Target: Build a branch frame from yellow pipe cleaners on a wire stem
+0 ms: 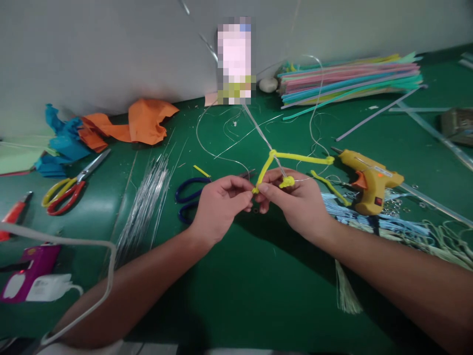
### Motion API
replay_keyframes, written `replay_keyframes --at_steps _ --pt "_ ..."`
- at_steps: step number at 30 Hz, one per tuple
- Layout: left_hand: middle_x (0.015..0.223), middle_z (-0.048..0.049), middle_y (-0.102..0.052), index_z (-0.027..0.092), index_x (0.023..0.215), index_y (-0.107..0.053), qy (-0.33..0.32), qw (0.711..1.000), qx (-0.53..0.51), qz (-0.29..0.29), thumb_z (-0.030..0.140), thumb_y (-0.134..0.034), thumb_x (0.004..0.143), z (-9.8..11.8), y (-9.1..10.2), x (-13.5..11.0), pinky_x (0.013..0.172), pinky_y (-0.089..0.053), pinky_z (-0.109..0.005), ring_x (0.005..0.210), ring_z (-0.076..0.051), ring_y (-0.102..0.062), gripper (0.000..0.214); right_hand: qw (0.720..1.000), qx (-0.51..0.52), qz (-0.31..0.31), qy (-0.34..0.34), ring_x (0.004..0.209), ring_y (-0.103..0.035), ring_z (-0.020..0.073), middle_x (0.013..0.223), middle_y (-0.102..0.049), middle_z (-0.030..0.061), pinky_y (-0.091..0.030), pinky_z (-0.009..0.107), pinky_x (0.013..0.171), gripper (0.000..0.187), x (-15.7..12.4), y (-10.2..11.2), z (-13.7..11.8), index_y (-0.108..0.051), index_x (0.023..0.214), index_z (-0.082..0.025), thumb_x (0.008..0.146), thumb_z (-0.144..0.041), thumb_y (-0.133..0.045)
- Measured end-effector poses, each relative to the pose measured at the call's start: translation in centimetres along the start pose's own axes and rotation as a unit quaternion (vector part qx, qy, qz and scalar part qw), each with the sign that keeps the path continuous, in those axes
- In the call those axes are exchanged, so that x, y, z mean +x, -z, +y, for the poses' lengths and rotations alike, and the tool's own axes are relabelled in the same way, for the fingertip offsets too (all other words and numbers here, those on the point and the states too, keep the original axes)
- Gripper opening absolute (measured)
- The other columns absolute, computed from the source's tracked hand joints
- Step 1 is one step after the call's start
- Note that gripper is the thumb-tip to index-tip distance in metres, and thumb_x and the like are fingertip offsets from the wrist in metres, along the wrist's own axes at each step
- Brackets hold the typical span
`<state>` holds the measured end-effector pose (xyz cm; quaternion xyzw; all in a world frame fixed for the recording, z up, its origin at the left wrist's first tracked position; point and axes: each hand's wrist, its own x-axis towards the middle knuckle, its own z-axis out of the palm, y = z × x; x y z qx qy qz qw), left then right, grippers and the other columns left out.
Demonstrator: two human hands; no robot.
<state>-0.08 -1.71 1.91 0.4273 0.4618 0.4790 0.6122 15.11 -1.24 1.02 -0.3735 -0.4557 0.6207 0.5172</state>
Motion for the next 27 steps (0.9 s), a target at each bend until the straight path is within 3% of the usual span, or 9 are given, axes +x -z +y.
replay_keyframes --at_steps 14,17,20,22,27 --pt "0.071 0.0011 -0.065 0.017 0.076 -0.066 -0.103 0.992 0.077 0.000 0.014 -0.067 0.079 -0.5 -0.1 -0.5 0.062 -0.053 -0.024 0.062 -0.009 -0.062 0.004 0.986 0.128 -0.055 -0.088 0.045 -0.062 0.0089 0.059 -0.069 -0.0024 -0.051 0.019 0.046 0.014 0.5 0.5 0.0 -0.064 0.077 -0.018 0.077 -0.022 -0.078" --pt "0.080 0.0000 -0.063 0.019 0.079 -0.065 -0.168 0.976 0.139 0.010 0.011 -0.063 0.084 -0.9 0.1 -0.7 0.068 -0.053 -0.025 0.071 -0.010 -0.062 0.009 0.982 0.139 -0.059 -0.115 0.044 -0.062 0.0090 0.059 -0.070 -0.0021 -0.051 0.018 0.045 0.016 0.5 0.4 -0.1 -0.063 0.077 -0.018 0.077 -0.022 -0.078" --pt "0.086 -0.0014 -0.062 0.020 0.084 -0.065 -0.262 0.942 0.210 0.022 0.008 -0.062 0.086 -1.1 0.3 -0.8 0.074 -0.053 -0.027 0.080 -0.012 -0.062 0.013 0.977 0.146 -0.071 -0.138 0.044 -0.063 0.0095 0.059 -0.070 -0.0013 -0.052 0.018 0.046 0.017 0.6 0.5 -0.1 -0.063 0.079 -0.017 0.076 -0.022 -0.079" --pt "0.088 -0.0020 -0.063 0.021 0.086 -0.066 -0.288 0.929 0.231 0.025 0.009 -0.062 0.086 -1.1 0.3 -0.8 0.075 -0.053 -0.027 0.082 -0.012 -0.062 0.012 0.978 0.143 -0.073 -0.134 0.045 -0.063 0.0096 0.060 -0.071 -0.0012 -0.053 0.018 0.046 0.018 0.6 0.5 -0.1 -0.062 0.078 -0.018 0.076 -0.022 -0.079" --pt "0.087 -0.0018 -0.067 0.019 0.087 -0.068 -0.164 0.973 0.156 0.033 0.017 -0.067 0.085 -0.8 0.1 -0.7 0.069 -0.055 -0.026 0.073 -0.011 -0.065 0.003 0.991 0.102 -0.051 -0.065 0.046 -0.064 0.0098 0.061 -0.070 -0.0016 -0.055 0.020 0.048 0.016 0.4 0.6 0.1 -0.062 0.079 -0.018 0.079 -0.023 -0.078"
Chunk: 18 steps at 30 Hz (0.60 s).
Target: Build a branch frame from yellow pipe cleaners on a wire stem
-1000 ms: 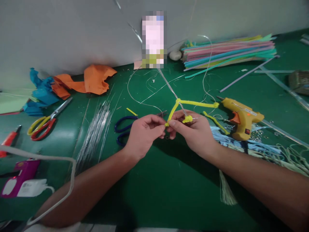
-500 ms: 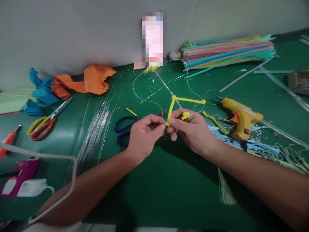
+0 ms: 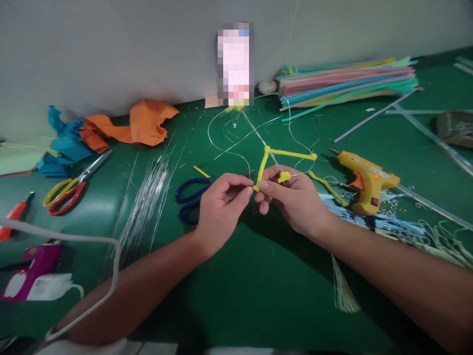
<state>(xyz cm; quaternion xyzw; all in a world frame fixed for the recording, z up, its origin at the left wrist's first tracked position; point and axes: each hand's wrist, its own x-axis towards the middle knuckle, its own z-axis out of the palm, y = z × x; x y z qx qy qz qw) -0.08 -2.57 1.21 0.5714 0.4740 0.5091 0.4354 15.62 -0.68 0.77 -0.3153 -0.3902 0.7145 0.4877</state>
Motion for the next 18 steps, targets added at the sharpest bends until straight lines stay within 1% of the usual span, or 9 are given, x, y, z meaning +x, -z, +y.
replay_keyframes --at_steps 3,6,9,13,18 --pt "0.074 0.0009 -0.067 0.018 0.080 -0.066 0.063 0.996 -0.068 0.010 0.020 -0.071 0.080 0.15 -0.13 0.08 0.062 -0.053 -0.023 0.064 -0.009 -0.062 0.005 0.998 -0.048 0.013 0.033 0.047 -0.065 0.0110 0.061 -0.069 -0.0018 -0.057 0.022 0.050 0.015 -0.19 -0.07 0.14 -0.063 0.080 -0.018 0.080 -0.024 -0.077" --pt "0.062 0.0029 -0.063 0.017 0.072 -0.066 0.112 0.990 -0.090 0.010 0.023 -0.073 0.077 0.16 -0.17 0.09 0.056 -0.050 -0.020 0.056 -0.008 -0.058 0.011 0.995 -0.083 0.023 0.058 0.048 -0.066 0.0112 0.063 -0.068 -0.0024 -0.058 0.023 0.050 0.014 -0.31 -0.18 0.24 -0.064 0.079 -0.018 0.080 -0.024 -0.076" --pt "0.061 0.0031 -0.064 0.017 0.072 -0.068 0.150 0.983 -0.106 0.016 0.027 -0.077 0.074 -0.02 -0.14 0.16 0.053 -0.048 -0.020 0.052 -0.007 -0.056 0.014 0.991 -0.110 0.031 0.073 0.049 -0.065 0.0108 0.064 -0.065 -0.0030 -0.058 0.023 0.050 0.015 -0.37 -0.32 0.27 -0.063 0.077 -0.018 0.079 -0.026 -0.076" --pt "0.061 0.0021 -0.065 0.016 0.071 -0.068 0.188 0.975 -0.116 0.022 0.034 -0.081 0.070 -0.24 -0.12 0.35 0.050 -0.046 -0.020 0.049 -0.006 -0.054 0.022 0.978 -0.166 0.062 0.106 0.050 -0.065 0.0100 0.067 -0.064 -0.0033 -0.057 0.022 0.048 0.014 -0.54 -0.53 0.21 -0.062 0.077 -0.019 0.079 -0.025 -0.074" --pt "0.064 0.0000 -0.068 0.016 0.073 -0.072 0.195 0.974 -0.111 0.016 0.031 -0.082 0.067 -0.03 -0.20 0.39 0.051 -0.047 -0.021 0.050 -0.007 -0.054 0.019 0.965 -0.228 0.078 0.101 0.052 -0.066 0.0122 0.065 -0.063 -0.0032 -0.056 0.025 0.051 0.012 -0.92 -0.52 0.21 -0.061 0.078 -0.022 0.080 -0.025 -0.072"
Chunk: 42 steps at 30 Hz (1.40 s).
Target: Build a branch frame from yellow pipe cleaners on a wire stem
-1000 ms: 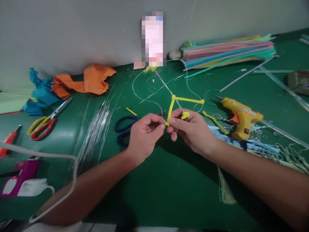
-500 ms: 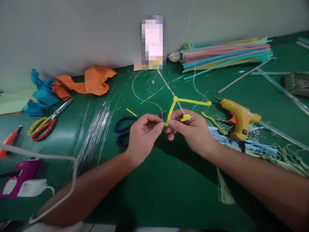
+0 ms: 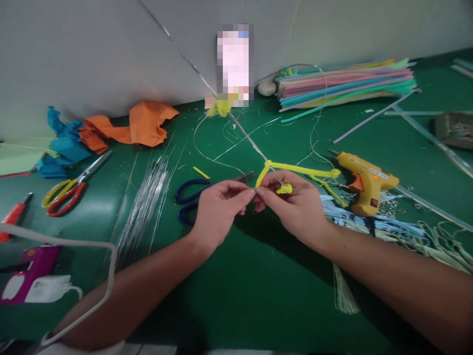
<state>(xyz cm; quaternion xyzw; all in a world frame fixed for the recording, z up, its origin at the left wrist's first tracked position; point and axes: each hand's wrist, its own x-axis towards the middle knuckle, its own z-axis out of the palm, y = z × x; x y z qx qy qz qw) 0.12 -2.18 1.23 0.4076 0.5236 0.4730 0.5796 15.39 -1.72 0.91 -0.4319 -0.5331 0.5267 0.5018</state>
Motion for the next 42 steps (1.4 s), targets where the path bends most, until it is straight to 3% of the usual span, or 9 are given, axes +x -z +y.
replay_keyframes --at_steps 5,10,16,20,24,29,34,37,42 --pt "0.062 0.0004 -0.065 0.015 0.071 -0.072 0.038 0.999 -0.015 0.009 0.026 -0.080 0.063 0.1 -0.2 0.0 0.048 -0.044 -0.022 0.047 -0.007 -0.051 0.015 0.996 -0.087 -0.012 0.032 0.057 -0.065 0.0149 0.065 -0.063 -0.0016 -0.052 0.030 0.057 0.011 -0.1 0.2 0.2 -0.061 0.077 -0.024 0.086 -0.028 -0.066" --pt "0.060 0.0013 -0.064 0.016 0.068 -0.071 0.053 0.997 -0.042 0.026 0.026 -0.080 0.060 0.3 -0.3 0.0 0.048 -0.043 -0.022 0.047 -0.007 -0.052 0.015 0.974 -0.197 -0.008 0.111 0.074 -0.066 0.0199 0.068 -0.066 0.0010 -0.051 0.034 0.071 0.011 -0.1 0.3 0.3 -0.064 0.077 -0.026 0.088 -0.028 -0.062" --pt "0.057 0.0022 -0.061 0.015 0.066 -0.070 0.063 0.996 -0.043 0.035 0.025 -0.077 0.062 0.3 -0.5 -0.1 0.050 -0.043 -0.022 0.050 -0.007 -0.053 0.013 0.964 -0.224 -0.024 0.140 0.074 -0.065 0.0191 0.071 -0.068 0.0017 -0.050 0.034 0.071 0.011 -0.1 0.3 0.3 -0.064 0.080 -0.025 0.089 -0.027 -0.059" --pt "0.057 0.0029 -0.060 0.015 0.063 -0.067 0.047 0.997 -0.055 0.039 0.018 -0.073 0.061 0.0 -0.6 -0.1 0.053 -0.043 -0.022 0.052 -0.007 -0.053 0.007 0.983 -0.163 -0.036 0.077 0.060 -0.063 0.0153 0.066 -0.066 -0.0008 -0.049 0.031 0.060 0.009 -0.1 0.0 0.2 -0.063 0.077 -0.024 0.086 -0.024 -0.062" --pt "0.063 0.0021 -0.062 0.016 0.069 -0.067 0.003 0.997 -0.069 0.023 0.021 -0.074 0.069 -0.6 -0.6 -0.2 0.058 -0.044 -0.024 0.057 -0.008 -0.053 0.009 0.999 -0.026 -0.026 -0.020 0.054 -0.064 0.0135 0.065 -0.065 -0.0015 -0.053 0.028 0.053 0.013 0.1 -0.3 -0.1 -0.062 0.075 -0.022 0.081 -0.028 -0.071" --pt "0.070 0.0011 -0.062 0.019 0.077 -0.068 -0.065 0.995 -0.071 -0.014 0.026 -0.073 0.079 -1.1 -0.3 -0.3 0.064 -0.045 -0.028 0.066 -0.011 -0.055 0.009 0.983 0.139 -0.056 -0.108 0.048 -0.063 0.0120 0.060 -0.067 -0.0012 -0.055 0.026 0.051 0.026 0.7 -0.3 -0.1 -0.060 0.075 -0.019 0.075 -0.036 -0.079" --pt "0.073 0.0008 -0.062 0.021 0.079 -0.068 -0.083 0.992 -0.072 -0.064 0.026 -0.072 0.083 -1.1 0.0 0.0 0.068 -0.047 -0.030 0.068 -0.012 -0.056 0.007 0.957 0.216 -0.085 -0.176 0.045 -0.061 0.0097 0.060 -0.068 -0.0021 -0.053 0.022 0.048 0.024 1.1 0.0 -0.2 -0.061 0.076 -0.018 0.074 -0.032 -0.080" --pt "0.070 0.0012 -0.063 0.022 0.078 -0.068 -0.078 0.989 -0.094 -0.083 0.027 -0.072 0.083 -1.0 0.1 0.1 0.066 -0.048 -0.028 0.067 -0.011 -0.057 0.009 0.954 0.226 -0.093 -0.172 0.045 -0.062 0.0097 0.060 -0.068 -0.0022 -0.052 0.022 0.047 0.024 1.1 0.1 -0.3 -0.061 0.076 -0.018 0.074 -0.031 -0.081" --pt "0.069 0.0012 -0.066 0.020 0.078 -0.068 -0.084 0.992 -0.072 -0.064 0.025 -0.074 0.080 -0.7 -0.1 0.0 0.064 -0.050 -0.026 0.066 -0.011 -0.061 0.008 0.976 0.182 -0.069 -0.096 0.048 -0.063 0.0110 0.060 -0.067 -0.0022 -0.054 0.024 0.050 0.024 0.8 0.0 -0.1 -0.063 0.076 -0.019 0.075 -0.034 -0.081"
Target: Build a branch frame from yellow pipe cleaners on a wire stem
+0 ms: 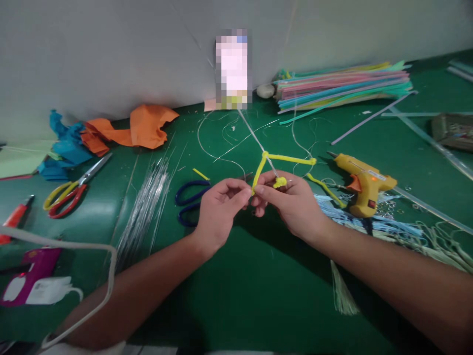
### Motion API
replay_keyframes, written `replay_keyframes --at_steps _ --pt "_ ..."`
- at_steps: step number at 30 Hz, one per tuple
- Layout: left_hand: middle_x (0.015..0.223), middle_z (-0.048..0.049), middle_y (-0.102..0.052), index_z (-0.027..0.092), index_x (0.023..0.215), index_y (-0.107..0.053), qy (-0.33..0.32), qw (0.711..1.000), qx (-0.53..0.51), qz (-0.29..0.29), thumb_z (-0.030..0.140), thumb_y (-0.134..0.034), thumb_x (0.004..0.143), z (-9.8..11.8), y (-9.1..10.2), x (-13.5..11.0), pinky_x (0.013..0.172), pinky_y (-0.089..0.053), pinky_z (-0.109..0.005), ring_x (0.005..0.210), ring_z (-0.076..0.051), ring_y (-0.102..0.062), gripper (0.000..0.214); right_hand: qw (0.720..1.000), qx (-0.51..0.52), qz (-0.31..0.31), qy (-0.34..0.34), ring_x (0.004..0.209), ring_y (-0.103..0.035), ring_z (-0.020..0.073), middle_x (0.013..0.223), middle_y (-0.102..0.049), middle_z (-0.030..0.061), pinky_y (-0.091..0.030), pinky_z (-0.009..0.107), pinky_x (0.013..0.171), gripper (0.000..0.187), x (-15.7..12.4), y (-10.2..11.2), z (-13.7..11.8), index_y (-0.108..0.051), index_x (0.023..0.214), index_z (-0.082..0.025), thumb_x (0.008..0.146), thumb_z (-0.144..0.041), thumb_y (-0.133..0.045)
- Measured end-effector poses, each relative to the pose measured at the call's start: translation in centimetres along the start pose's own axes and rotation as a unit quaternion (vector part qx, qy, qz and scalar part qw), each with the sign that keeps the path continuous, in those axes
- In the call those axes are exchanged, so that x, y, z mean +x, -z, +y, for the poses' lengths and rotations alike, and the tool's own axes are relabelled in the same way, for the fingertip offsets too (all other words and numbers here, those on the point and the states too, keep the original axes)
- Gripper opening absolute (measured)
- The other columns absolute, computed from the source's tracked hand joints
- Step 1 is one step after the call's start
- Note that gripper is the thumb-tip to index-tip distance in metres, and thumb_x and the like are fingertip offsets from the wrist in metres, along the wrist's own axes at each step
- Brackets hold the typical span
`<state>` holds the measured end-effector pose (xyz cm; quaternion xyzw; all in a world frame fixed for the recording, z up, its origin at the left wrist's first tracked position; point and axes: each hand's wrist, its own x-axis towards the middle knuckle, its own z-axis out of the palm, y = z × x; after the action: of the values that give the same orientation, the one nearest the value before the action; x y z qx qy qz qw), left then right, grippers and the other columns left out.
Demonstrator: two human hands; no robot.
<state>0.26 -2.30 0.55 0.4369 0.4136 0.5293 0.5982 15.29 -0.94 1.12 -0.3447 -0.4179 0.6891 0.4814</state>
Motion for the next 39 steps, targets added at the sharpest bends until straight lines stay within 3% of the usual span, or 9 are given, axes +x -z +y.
replay_keyframes --at_steps 9,13,18,22,27,30,32,36,39 --pt "0.069 0.0008 -0.067 0.020 0.077 -0.070 0.021 0.996 0.079 0.027 0.028 -0.078 0.074 0.7 0.5 0.7 0.060 -0.049 -0.026 0.060 -0.010 -0.058 0.012 1.000 -0.008 -0.012 -0.011 0.050 -0.062 0.0107 0.064 -0.067 -0.0031 -0.053 0.025 0.052 0.023 0.3 0.5 0.6 -0.064 0.086 -0.020 0.077 -0.036 -0.079" --pt "0.076 -0.0021 -0.070 0.020 0.083 -0.074 0.025 0.974 0.224 0.004 0.032 -0.071 0.080 3.1 1.8 1.7 0.059 -0.045 -0.026 0.059 -0.012 -0.056 0.013 0.998 0.023 0.007 -0.049 0.049 -0.061 0.0097 0.065 -0.068 -0.0021 -0.052 0.023 0.051 0.020 0.5 0.8 0.0 -0.066 0.085 -0.018 0.077 -0.031 -0.079" --pt "0.077 -0.0041 -0.068 0.021 0.078 -0.075 -0.059 0.809 0.583 -0.050 0.027 -0.074 0.076 6.2 4.3 2.9 0.061 -0.036 -0.029 0.066 -0.018 -0.055 0.006 0.987 0.069 0.106 -0.098 0.052 -0.060 0.0073 0.069 -0.069 0.0010 -0.052 0.018 0.052 0.015 0.8 1.2 -0.8 -0.067 0.077 -0.015 0.083 -0.027 -0.073" --pt "0.084 -0.0062 -0.067 0.021 0.086 -0.076 -0.042 0.700 0.709 -0.075 0.032 -0.075 0.075 5.9 5.2 3.2 0.062 -0.035 -0.030 0.067 -0.020 -0.054 0.015 0.972 0.083 0.150 -0.163 0.052 -0.061 0.0079 0.076 -0.073 0.0030 -0.053 0.018 0.051 0.012 0.9 1.4 -0.8 -0.071 0.085 -0.017 0.085 -0.028 -0.071" --pt "0.100 -0.0086 -0.066 0.021 0.096 -0.075 -0.027 0.632 0.766 -0.111 0.035 -0.065 0.083 5.0 4.9 3.1 0.064 -0.039 -0.031 0.080 -0.023 -0.059 0.022 0.959 -0.001 0.032 -0.280 0.043 -0.054 0.0098 0.070 -0.072 0.0087 -0.044 0.023 0.041 0.044 0.9 1.2 -1.4 -0.070 0.072 -0.015 0.089 -0.054 -0.057" --pt "0.105 -0.0082 -0.066 0.020 0.103 -0.073 -0.007 0.617 0.772 -0.150 0.032 -0.061 0.085 5.0 4.5 3.2 0.072 -0.044 -0.033 0.090 -0.024 -0.060 0.025 0.951 -0.165 -0.043 -0.257 0.043 -0.049 0.0097 0.062 -0.067 0.0048 -0.038 0.024 0.043 0.040 0.5 0.6 -2.2 -0.064 0.066 -0.018 0.086 -0.052 -0.058" --pt "0.103 -0.0080 -0.067 0.018 0.102 -0.072 -0.004 0.612 0.776 -0.155 0.029 -0.058 0.085 5.1 4.3 3.3 0.075 -0.045 -0.035 0.095 -0.026 -0.059 0.024 0.909 -0.375 -0.063 -0.169 0.052 -0.053 0.0114 0.068 -0.067 0.0028 -0.038 0.026 0.050 0.023 0.1 0.1 -2.4 -0.065 0.071 -0.019 0.082 -0.039 -0.064" --pt "0.091 -0.0086 -0.069 0.018 0.090 -0.070 -0.021 0.598 0.791 -0.132 0.023 -0.056 0.079 5.0 4.1 3.5 0.072 -0.045 -0.037 0.097 -0.029 -0.056 0.019 0.709 -0.700 -0.082 -0.031 0.080 -0.062 0.0208 0.101 -0.069 0.0067 -0.036 0.030 0.059 0.016 -0.5 -0.3 -2.0 -0.069 0.095 -0.020 0.083 -0.025 -0.061" --pt "0.085 -0.0107 -0.068 0.018 0.089 -0.070 -0.029 0.588 0.800 -0.117 0.026 -0.057 0.076 5.3 4.1 3.5 0.075 -0.044 -0.039 0.095 -0.031 -0.057 0.020 0.669 -0.731 -0.124 -0.047 0.081 -0.061 0.0201 0.105 -0.066 0.0063 -0.034 0.030 0.058 0.017 -0.5 -0.3 -1.7 -0.068 0.097 -0.020 0.086 -0.023 -0.056"
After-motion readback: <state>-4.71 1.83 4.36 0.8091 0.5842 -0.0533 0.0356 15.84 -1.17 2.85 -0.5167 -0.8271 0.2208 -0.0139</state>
